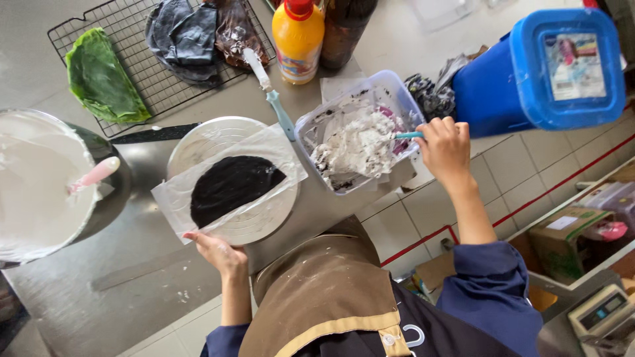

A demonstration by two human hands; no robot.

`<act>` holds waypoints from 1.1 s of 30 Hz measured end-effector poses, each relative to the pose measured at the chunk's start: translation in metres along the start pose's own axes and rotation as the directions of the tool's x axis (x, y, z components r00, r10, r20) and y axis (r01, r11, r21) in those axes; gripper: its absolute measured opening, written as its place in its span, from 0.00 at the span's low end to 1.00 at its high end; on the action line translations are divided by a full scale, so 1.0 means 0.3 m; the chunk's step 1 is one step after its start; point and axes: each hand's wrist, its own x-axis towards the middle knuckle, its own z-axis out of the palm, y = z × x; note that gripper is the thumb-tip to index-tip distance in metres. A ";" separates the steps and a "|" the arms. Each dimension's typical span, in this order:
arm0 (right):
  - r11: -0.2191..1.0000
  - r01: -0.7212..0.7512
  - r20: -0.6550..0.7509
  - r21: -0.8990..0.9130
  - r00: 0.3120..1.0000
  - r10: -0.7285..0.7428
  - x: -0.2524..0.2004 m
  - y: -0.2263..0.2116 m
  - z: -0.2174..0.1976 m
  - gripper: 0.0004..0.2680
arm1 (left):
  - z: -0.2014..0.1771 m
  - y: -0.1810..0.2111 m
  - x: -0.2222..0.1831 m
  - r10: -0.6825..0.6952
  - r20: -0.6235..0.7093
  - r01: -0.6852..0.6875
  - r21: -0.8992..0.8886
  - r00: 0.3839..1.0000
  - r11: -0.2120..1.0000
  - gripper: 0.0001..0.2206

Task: The person places a black crepe onto a rotating stand and spreads white cream across its surface using a spatula.

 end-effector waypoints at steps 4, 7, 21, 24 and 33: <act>0.992 0.081 -0.063 -0.101 0.994 -0.088 0.039 -0.052 -0.157 0.08 | 0.029 0.028 -0.055 0.042 0.050 -0.039 -0.066 0.998 0.997 0.43; 0.993 0.038 -0.135 -0.108 0.989 -0.052 0.032 -0.048 -0.269 0.07 | 0.040 -0.012 -0.111 0.180 0.180 -0.136 -0.228 0.967 0.964 0.43; 0.900 -0.201 0.157 0.386 0.976 0.151 -0.220 -0.355 0.081 0.07 | 0.290 -0.300 -0.350 -0.306 0.590 0.017 0.443 0.747 0.896 0.25; 0.898 -0.216 0.193 0.384 0.970 0.151 -0.229 -0.371 0.095 0.07 | 0.389 -0.309 -0.330 -0.364 0.619 0.169 0.351 0.696 0.921 0.29; 0.727 -0.416 0.436 0.547 0.882 0.176 -0.294 -0.384 0.259 0.08 | 0.388 -0.324 -0.312 -0.360 0.673 0.295 0.214 0.646 0.931 0.30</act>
